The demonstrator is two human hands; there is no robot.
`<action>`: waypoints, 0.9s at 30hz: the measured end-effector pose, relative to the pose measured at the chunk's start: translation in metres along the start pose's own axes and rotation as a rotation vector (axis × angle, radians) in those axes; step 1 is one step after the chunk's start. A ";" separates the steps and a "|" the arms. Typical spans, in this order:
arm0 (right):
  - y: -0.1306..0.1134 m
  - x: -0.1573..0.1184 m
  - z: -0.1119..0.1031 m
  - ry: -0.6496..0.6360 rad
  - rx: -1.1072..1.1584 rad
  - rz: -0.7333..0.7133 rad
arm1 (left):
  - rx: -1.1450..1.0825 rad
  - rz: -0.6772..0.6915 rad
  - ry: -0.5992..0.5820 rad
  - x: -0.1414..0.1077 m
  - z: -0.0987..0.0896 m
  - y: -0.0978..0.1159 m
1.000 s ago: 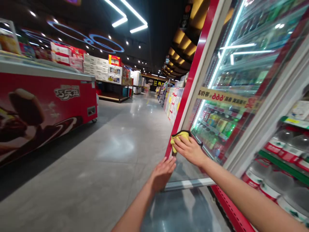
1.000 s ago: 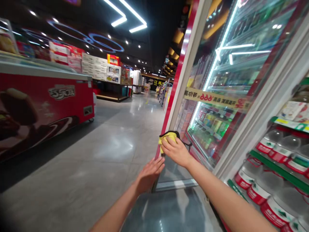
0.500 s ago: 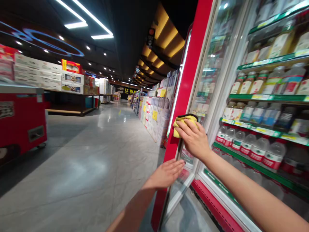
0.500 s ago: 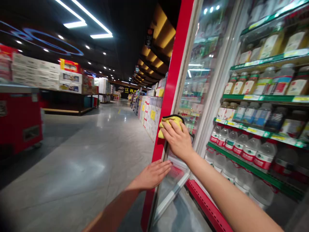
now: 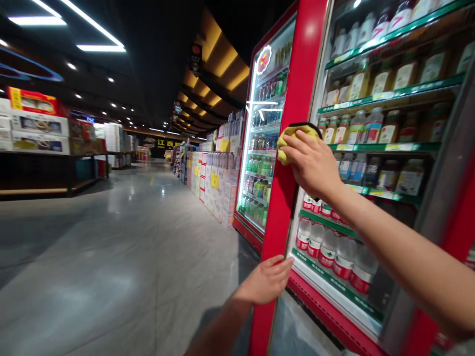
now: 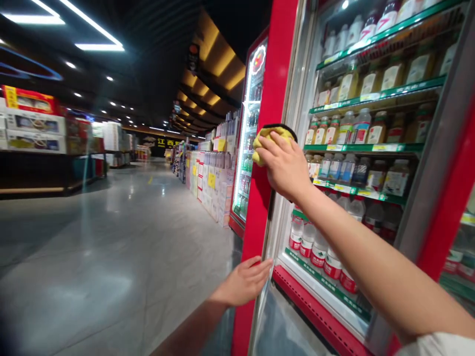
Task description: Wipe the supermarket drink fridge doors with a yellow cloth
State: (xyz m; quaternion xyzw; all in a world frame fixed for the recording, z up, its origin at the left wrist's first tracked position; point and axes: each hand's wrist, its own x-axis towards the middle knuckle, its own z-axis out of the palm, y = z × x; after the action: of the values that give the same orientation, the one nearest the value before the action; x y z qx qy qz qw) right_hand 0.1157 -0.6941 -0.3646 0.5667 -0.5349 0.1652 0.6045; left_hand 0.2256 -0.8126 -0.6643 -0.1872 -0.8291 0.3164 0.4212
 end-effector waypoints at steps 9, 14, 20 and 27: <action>0.031 -0.085 -0.016 -0.041 0.139 -0.022 | -0.085 0.173 0.103 0.045 0.022 0.017; 0.030 -0.150 -0.028 -0.202 0.143 0.000 | -0.177 0.191 0.159 0.071 0.035 0.025; 0.028 -0.255 -0.028 -0.265 0.130 0.000 | -0.245 0.296 0.132 0.085 0.033 0.028; 0.003 -0.387 -0.016 -0.174 0.192 0.188 | -0.310 0.151 0.284 0.111 0.055 0.020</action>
State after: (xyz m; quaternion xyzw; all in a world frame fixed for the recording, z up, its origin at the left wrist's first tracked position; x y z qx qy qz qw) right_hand -0.0238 -0.5223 -0.6828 0.5816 -0.6176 0.2217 0.4807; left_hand 0.1176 -0.7537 -0.6380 -0.3541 -0.7837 0.1866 0.4750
